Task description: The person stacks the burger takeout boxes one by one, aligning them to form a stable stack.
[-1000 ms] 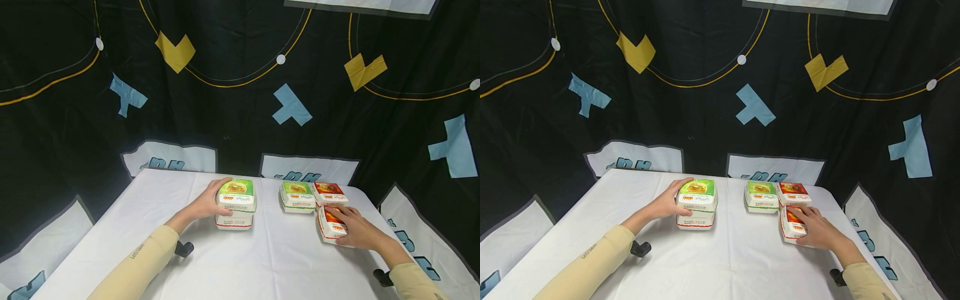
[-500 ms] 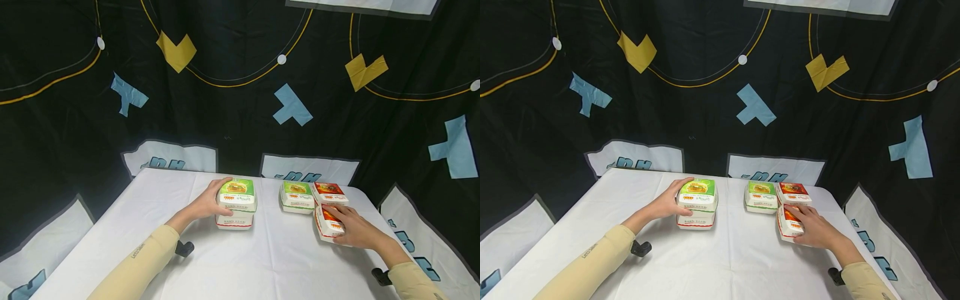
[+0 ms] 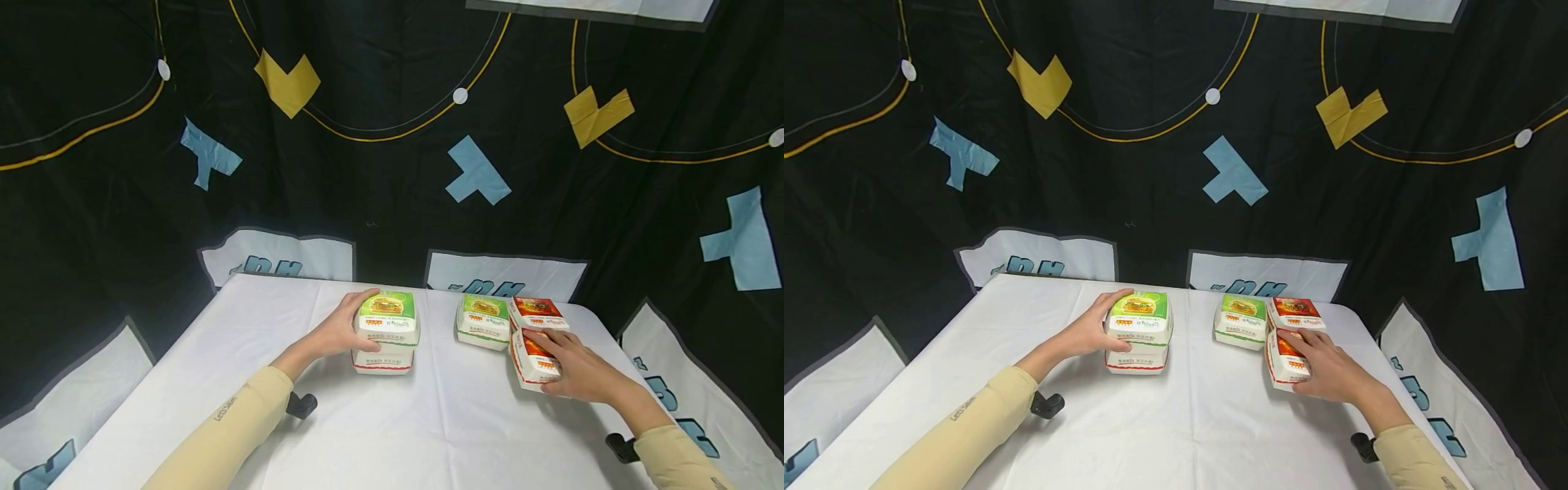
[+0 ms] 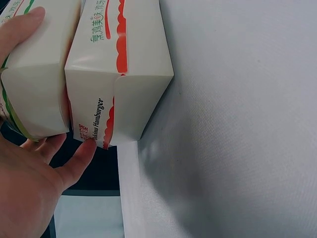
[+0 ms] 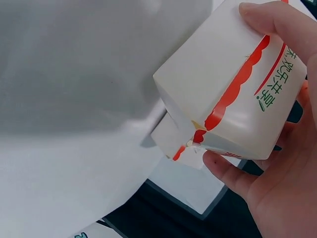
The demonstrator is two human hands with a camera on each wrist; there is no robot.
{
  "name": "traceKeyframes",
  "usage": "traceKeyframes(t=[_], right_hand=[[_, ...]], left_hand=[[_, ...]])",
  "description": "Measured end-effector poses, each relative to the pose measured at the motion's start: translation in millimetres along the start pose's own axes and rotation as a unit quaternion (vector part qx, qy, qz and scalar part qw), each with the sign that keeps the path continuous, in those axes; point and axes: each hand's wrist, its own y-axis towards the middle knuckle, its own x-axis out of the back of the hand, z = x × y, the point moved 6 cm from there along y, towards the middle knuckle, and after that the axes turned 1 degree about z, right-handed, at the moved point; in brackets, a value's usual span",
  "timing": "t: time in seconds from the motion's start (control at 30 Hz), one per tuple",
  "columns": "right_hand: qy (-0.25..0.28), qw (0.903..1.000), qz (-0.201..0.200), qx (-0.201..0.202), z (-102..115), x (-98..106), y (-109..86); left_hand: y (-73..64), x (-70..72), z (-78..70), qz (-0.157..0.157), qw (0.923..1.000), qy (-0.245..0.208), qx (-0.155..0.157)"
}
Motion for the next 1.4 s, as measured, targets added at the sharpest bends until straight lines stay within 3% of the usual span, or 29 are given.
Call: traceKeyframes(t=[0.47,1.4], right_hand=[[-0.021,0.9996,-0.013,0.016,10.7,15.1,-2.3],[-0.013,0.9976,-0.028,0.062,47.2,43.6,0.4]], left_hand=[[0.3,0.8,-1.2,-0.001,1.0,0.0,-0.001],[0.9,0.5,-1.3,0.002,1.0,0.007,-0.007]])
